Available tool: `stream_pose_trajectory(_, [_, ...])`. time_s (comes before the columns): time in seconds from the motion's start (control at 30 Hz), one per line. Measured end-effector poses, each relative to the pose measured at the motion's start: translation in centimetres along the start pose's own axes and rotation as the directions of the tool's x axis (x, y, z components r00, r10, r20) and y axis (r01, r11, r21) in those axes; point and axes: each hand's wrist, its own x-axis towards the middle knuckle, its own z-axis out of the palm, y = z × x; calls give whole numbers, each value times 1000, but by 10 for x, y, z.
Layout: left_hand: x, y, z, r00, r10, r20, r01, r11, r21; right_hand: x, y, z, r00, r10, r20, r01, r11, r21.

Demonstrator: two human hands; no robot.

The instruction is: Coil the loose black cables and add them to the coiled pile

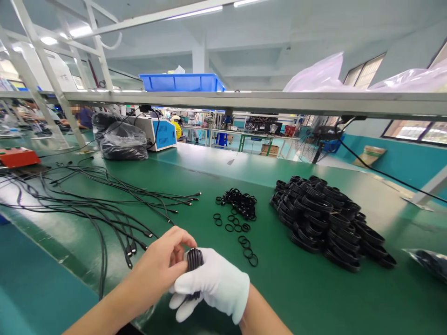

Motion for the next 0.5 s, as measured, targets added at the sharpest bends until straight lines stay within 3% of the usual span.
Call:
stream_pose_trajectory(0.17, [-5, -16, 13, 981, 142, -134, -145, 989, -18, 2, 3, 3, 998, 52, -23, -53, 998, -37])
stream_pose_trajectory(0.5, [-9, -37, 20, 911, 338, -235, -316, 940, 127, 5, 4, 13, 993, 46, -106, -63, 984, -166])
